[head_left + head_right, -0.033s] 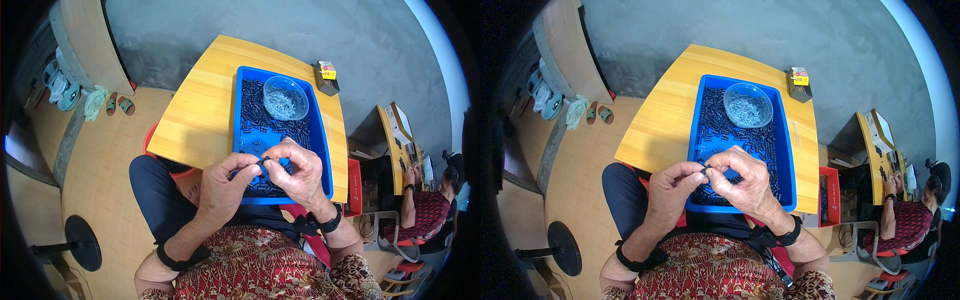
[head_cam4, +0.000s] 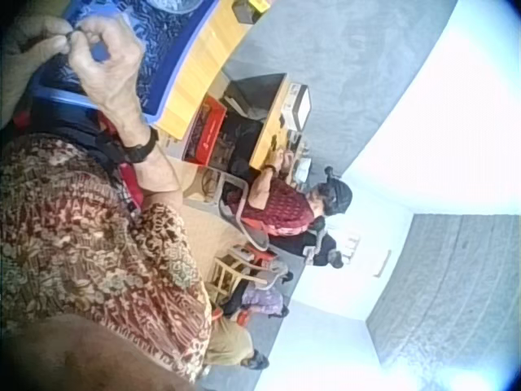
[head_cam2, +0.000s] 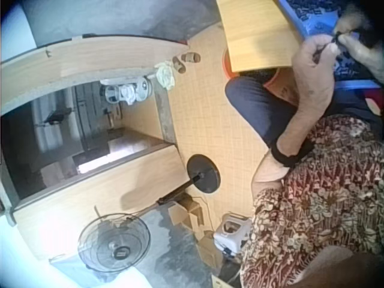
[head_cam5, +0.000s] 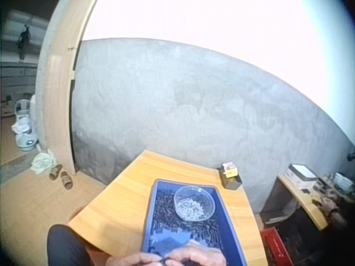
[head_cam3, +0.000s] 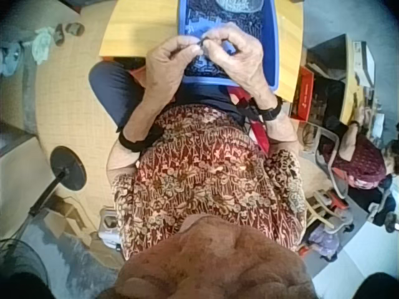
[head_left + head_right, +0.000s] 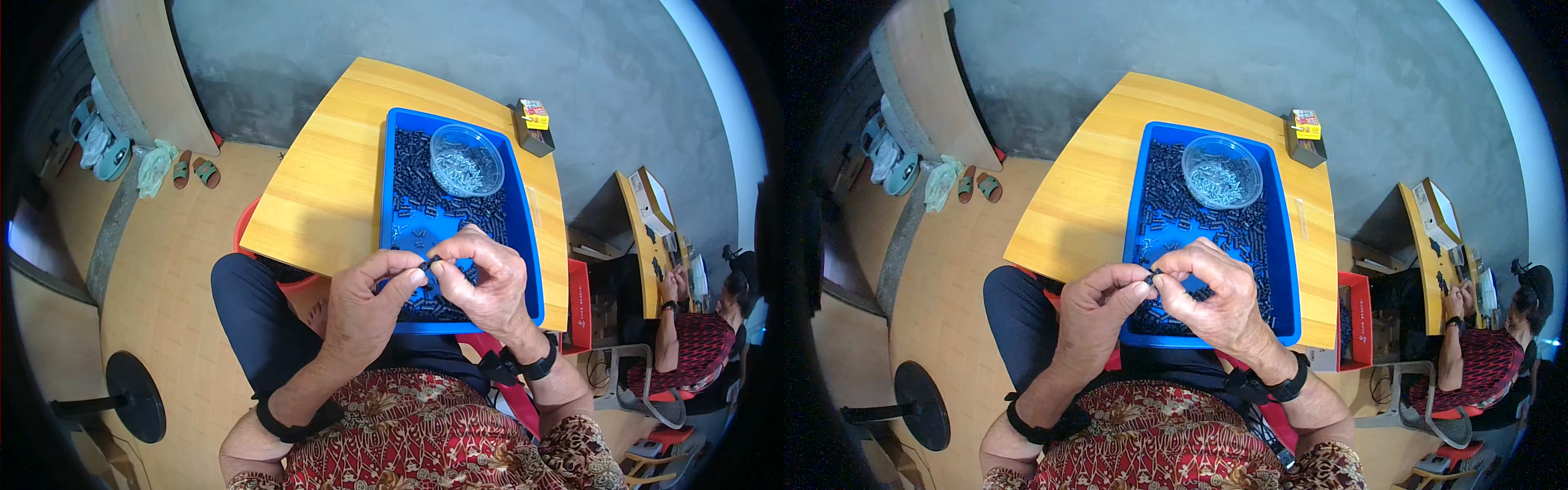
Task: Assembling small black plastic components by hand in a blue tray.
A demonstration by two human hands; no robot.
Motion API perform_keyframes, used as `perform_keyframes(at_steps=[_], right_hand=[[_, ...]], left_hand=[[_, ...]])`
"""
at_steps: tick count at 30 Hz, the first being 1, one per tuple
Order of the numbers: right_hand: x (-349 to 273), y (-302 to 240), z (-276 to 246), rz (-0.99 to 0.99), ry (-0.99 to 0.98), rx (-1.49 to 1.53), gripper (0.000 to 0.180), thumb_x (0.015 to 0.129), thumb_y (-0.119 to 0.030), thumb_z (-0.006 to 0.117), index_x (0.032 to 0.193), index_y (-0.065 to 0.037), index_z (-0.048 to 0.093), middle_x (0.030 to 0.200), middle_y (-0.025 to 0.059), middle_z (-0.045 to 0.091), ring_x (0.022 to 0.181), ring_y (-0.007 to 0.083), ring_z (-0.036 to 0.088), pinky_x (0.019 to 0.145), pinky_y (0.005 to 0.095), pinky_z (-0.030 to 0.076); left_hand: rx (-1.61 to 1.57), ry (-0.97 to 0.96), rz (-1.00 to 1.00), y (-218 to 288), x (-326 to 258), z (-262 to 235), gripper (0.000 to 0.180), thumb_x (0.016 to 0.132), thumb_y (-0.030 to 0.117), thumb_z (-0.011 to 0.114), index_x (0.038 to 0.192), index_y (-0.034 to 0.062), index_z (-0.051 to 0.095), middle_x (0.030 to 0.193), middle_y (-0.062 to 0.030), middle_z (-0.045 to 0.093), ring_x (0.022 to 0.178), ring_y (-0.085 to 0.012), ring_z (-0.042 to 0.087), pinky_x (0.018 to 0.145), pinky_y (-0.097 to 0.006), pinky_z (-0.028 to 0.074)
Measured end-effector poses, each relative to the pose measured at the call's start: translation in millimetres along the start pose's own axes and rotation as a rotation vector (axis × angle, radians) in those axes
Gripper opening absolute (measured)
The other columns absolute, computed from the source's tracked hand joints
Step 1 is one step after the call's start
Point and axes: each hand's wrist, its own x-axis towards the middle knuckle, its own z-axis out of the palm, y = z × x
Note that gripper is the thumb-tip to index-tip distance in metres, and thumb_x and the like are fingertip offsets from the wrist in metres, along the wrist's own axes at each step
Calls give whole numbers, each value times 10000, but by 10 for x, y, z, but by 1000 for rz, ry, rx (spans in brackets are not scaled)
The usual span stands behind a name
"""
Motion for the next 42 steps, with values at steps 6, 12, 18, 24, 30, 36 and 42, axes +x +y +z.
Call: perform_keyframes(at_steps=[6, 12, 18, 24, 30, 36, 42], right_hand=[[-2, 25, 36, -131, 62, -81, 100, 738, 30, 698, 818, -9, 652, 765, 77, 678, 663, 189, 620, 632, 307, 479], [21, 38, 55, -149, 30, -46, 102, 740, 33, 705, 824, -9, 667, 763, 80, 681, 671, 198, 626, 632, 310, 485], [-2, 63, 83, -165, 51, -103, 141, 740, 35, 707, 873, 0, 676, 785, 98, 679, 699, 225, 633, 657, 325, 501], [1, 68, 68, -237, 29, -164, 290, 707, 25, 735, 986, 12, 659, 854, 114, 679, 763, 249, 640, 678, 334, 507], [38, 11, 34, -297, -5, -223, 351, 674, -29, 802, 996, -1, 666, 902, 115, 679, 804, 256, 641, 715, 348, 508], [40, 38, 19, -318, -5, -235, 350, 678, -86, 826, 982, -2, 673, 910, 121, 680, 825, 263, 645, 731, 357, 508], [74, 45, -69, -95, -103, -10, 122, 810, -76, 719, 912, -15, 692, 888, 110, 696, 840, 237, 651, 755, 353, 497]], left_hand=[[63, 19, 42, -21, -4, -8, 168, 916, 81, 644, 1046, -25, 656, 931, -32, 672, 860, -71, 603, 792, -213, 484], [27, 19, 60, -28, -4, -13, 169, 912, 88, 652, 1042, -21, 657, 929, -23, 669, 842, -64, 592, 781, -212, 477], [52, 37, 36, 19, 5, -23, 145, 903, 90, 657, 1002, -16, 661, 890, -13, 665, 825, -57, 584, 766, -216, 475], [-254, -8, -68, 21, 35, -41, 159, 905, 99, 654, 1012, -17, 659, 900, -25, 668, 840, -70, 600, 774, -224, 482], [-343, -15, -127, 77, 34, -53, 155, 901, 89, 650, 1017, -12, 665, 924, -34, 673, 863, -74, 605, 802, -222, 473], [-357, -37, -166, 73, 40, -82, 139, 889, 85, 664, 994, -6, 679, 914, -24, 673, 854, -61, 595, 777, -216, 470], [-261, -43, -142, 51, 28, -61, 142, 875, 64, 681, 998, -5, 682, 892, -38, 682, 818, -74, 607, 755, -220, 479]])
